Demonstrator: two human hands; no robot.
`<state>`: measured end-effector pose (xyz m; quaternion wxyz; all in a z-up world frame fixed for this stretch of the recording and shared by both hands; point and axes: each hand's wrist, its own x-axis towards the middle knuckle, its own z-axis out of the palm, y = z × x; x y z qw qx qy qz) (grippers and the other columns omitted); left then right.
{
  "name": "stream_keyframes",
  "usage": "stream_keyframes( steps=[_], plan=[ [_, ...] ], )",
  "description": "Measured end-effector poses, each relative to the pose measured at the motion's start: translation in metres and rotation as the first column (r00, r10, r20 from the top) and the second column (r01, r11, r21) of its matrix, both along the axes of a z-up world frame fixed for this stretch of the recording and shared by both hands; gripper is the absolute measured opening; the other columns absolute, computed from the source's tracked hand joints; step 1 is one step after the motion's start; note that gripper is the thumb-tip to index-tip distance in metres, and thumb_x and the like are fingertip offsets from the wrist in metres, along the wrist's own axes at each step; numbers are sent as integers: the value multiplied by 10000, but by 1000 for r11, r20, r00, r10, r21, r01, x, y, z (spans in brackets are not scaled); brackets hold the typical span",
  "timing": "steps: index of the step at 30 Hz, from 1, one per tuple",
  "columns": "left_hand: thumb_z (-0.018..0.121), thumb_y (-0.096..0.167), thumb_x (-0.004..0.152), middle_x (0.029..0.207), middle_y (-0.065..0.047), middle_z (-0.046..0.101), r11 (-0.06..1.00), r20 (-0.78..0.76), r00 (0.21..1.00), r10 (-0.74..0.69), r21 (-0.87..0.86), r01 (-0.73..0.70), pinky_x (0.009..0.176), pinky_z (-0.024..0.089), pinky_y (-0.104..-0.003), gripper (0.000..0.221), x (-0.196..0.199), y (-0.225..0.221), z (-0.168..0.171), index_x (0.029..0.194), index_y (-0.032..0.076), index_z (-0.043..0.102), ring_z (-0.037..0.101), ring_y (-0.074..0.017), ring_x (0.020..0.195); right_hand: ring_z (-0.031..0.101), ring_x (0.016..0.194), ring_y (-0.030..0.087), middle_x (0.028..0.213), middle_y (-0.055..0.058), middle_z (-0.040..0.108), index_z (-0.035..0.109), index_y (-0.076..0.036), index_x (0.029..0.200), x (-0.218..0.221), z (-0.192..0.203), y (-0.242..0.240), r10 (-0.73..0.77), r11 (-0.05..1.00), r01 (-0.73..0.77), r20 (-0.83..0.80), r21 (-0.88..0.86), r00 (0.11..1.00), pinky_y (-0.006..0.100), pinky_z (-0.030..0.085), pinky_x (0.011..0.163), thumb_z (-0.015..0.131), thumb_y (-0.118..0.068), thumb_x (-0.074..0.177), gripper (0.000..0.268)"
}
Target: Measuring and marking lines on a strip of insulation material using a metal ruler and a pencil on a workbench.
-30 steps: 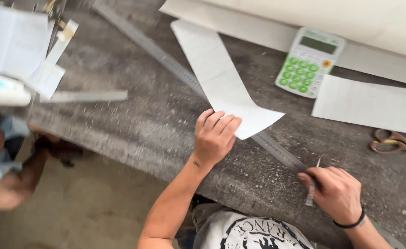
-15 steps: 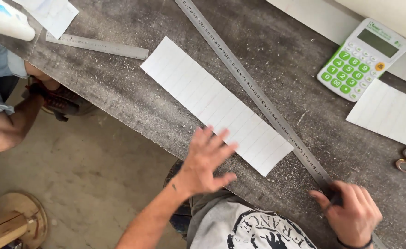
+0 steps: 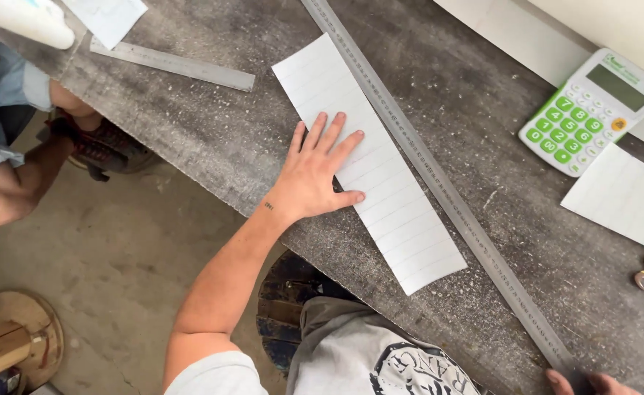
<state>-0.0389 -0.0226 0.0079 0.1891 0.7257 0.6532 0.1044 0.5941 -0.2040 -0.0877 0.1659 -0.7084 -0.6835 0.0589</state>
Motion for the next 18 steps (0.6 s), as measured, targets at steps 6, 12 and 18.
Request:
stream_keyframes(
  steps=[6,12,18],
  plan=[
    [622,735,874,1705,-148,114,999,-63,998,2,-38,-4,1233,39,-627,958,-2,-5,-2,1615,220,301,61,-384,1567,584,814,306,928,189,633,737,-18,1013,-54,61,39,42,999,-36,154,-41,987,402,477,790,864,-380,1026,384],
    [522,803,892,1711,-133,108,1000,-92,995,29,7,-28,1238,32,-630,963,-6,-12,-8,1630,235,280,63,-372,1573,517,665,224,681,98,554,691,-13,894,-123,117,77,-27,948,13,-37,-318,999,349,396,644,683,-323,1066,354],
    [572,722,932,1719,-104,110,999,-72,997,-15,-39,12,1252,13,-585,971,-7,-6,-11,1643,179,195,73,-306,1585,659,762,218,817,75,728,775,-61,1000,-174,121,62,-101,884,77,-28,-462,994,337,510,730,738,-348,952,293]
  ],
)
